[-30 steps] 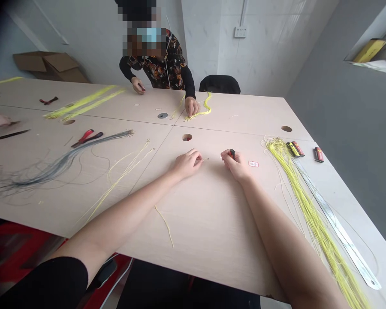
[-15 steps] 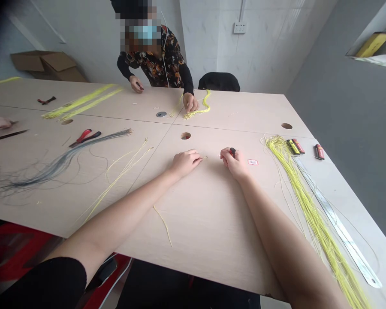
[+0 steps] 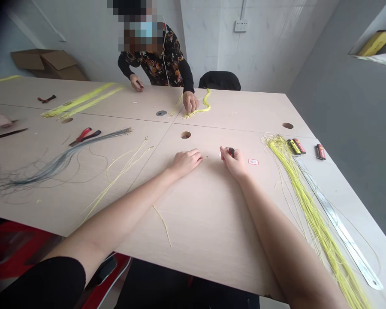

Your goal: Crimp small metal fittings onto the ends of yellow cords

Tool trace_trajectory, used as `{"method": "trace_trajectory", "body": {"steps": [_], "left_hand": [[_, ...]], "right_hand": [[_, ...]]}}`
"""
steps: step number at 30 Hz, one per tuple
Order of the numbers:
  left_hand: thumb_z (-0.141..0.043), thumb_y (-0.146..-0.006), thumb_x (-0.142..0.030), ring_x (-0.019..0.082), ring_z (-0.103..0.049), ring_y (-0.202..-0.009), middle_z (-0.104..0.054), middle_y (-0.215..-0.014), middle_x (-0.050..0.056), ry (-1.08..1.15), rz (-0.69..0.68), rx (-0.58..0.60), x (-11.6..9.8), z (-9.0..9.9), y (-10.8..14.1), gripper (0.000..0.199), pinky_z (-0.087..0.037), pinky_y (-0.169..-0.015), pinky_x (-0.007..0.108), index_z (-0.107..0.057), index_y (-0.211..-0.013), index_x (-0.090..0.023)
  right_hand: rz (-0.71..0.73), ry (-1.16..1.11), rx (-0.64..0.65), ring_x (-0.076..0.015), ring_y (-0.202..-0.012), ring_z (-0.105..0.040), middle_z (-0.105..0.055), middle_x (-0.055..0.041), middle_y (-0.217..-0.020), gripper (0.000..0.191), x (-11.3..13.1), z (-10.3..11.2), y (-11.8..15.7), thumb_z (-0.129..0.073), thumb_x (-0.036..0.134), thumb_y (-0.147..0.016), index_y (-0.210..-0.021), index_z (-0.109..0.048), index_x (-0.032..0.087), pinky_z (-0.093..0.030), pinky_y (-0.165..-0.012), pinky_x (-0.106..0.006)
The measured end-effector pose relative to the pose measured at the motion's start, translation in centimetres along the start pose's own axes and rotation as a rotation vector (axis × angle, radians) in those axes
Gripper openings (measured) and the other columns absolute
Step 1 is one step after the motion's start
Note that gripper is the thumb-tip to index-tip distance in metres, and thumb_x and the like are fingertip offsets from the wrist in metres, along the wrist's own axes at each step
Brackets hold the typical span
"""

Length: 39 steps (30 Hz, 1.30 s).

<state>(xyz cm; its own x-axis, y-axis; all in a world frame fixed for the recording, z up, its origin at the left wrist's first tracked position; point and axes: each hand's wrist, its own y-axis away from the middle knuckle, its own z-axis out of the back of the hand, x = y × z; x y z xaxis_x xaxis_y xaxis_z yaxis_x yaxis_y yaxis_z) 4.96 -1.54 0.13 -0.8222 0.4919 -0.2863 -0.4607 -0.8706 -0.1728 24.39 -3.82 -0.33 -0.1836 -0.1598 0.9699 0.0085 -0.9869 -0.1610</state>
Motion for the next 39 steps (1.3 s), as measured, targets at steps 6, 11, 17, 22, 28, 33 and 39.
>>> {"method": "trace_trajectory", "body": {"steps": [6, 11, 17, 22, 28, 33, 39], "left_hand": [[-0.043, -0.092, -0.028, 0.018, -0.062, -0.08, -0.062, -0.103, 0.008, -0.037, 0.016, 0.01, 0.2, 0.1, 0.1, 0.022, -0.038, -0.065, 0.027, -0.063, -0.09, -0.019], [-0.05, -0.088, -0.04, 0.018, -0.061, -0.08, -0.063, -0.103, 0.006, 0.041, 0.045, -0.032, 0.4, -0.1, 0.2, 0.026, -0.038, -0.064, 0.026, -0.065, -0.098, -0.023], [-0.048, -0.088, -0.028, 0.017, -0.059, -0.087, -0.065, -0.097, 0.003, 0.031, 0.039, -0.017, 0.1, 0.1, 0.0, 0.02, -0.041, -0.067, 0.026, -0.067, -0.087, -0.022], [-0.044, -0.091, -0.024, 0.02, -0.055, -0.106, -0.063, -0.103, 0.006, -0.07, 0.006, 0.085, -0.4, 0.6, -0.2, 0.019, -0.044, -0.074, 0.027, -0.062, -0.093, -0.018], [-0.038, -0.094, -0.024, 0.022, -0.053, -0.107, -0.06, -0.107, 0.009, -0.143, 0.01, 0.109, -0.6, 0.2, 0.1, 0.019, -0.044, -0.077, 0.03, -0.056, -0.097, -0.016], [-0.035, -0.094, -0.02, 0.022, -0.053, -0.103, -0.059, -0.105, 0.011, -0.127, -0.07, 0.041, 0.0, -0.4, 0.0, 0.017, -0.042, -0.079, 0.032, -0.051, -0.096, -0.015], [-0.038, -0.086, -0.007, 0.019, -0.053, -0.082, -0.057, -0.085, 0.008, 0.038, -0.273, -0.046, 0.7, -1.1, -0.4, 0.011, -0.04, -0.073, 0.031, -0.043, -0.084, -0.017]], "right_hand": [[-0.084, 0.082, 0.059, -0.0077, -0.046, -0.025, -0.03, 0.0052, -0.047, 0.042, 0.6, -0.2, 0.0, -0.055, 0.052, -0.08, -0.055, -0.044, 0.019, -0.019, -0.048, -0.026], [-0.096, 0.108, 0.071, -0.0076, -0.046, -0.025, -0.03, 0.0053, -0.047, 0.041, 0.8, -0.2, 0.1, -0.054, 0.05, -0.08, -0.056, -0.046, 0.019, -0.02, -0.048, -0.026], [-0.083, 0.145, 0.094, -0.0078, -0.047, -0.027, -0.032, 0.005, -0.048, 0.041, 0.6, -0.2, 0.0, -0.054, 0.051, -0.08, -0.057, -0.046, 0.018, -0.021, -0.049, -0.026], [-0.069, 0.166, 0.103, -0.0077, -0.046, -0.024, -0.029, 0.0053, -0.047, 0.041, 0.8, -0.2, 0.0, -0.054, 0.05, -0.079, -0.055, -0.045, 0.018, -0.02, -0.049, -0.026], [-0.065, 0.194, 0.122, -0.0077, -0.046, -0.025, -0.03, 0.0052, -0.047, 0.042, 0.9, -0.2, 0.0, -0.053, 0.052, -0.079, -0.055, -0.045, 0.018, -0.02, -0.049, -0.027], [-0.071, 0.203, 0.124, -0.008, -0.046, -0.026, -0.031, 0.005, -0.048, 0.042, 0.9, -0.2, 0.0, -0.053, 0.051, -0.079, -0.055, -0.045, 0.018, -0.021, -0.049, -0.027], [-0.071, 0.201, 0.118, -0.0083, -0.047, -0.027, -0.032, 0.0045, -0.048, 0.041, 0.8, -0.2, 0.0, -0.053, 0.051, -0.08, -0.056, -0.046, 0.018, -0.022, -0.049, -0.026]]}}
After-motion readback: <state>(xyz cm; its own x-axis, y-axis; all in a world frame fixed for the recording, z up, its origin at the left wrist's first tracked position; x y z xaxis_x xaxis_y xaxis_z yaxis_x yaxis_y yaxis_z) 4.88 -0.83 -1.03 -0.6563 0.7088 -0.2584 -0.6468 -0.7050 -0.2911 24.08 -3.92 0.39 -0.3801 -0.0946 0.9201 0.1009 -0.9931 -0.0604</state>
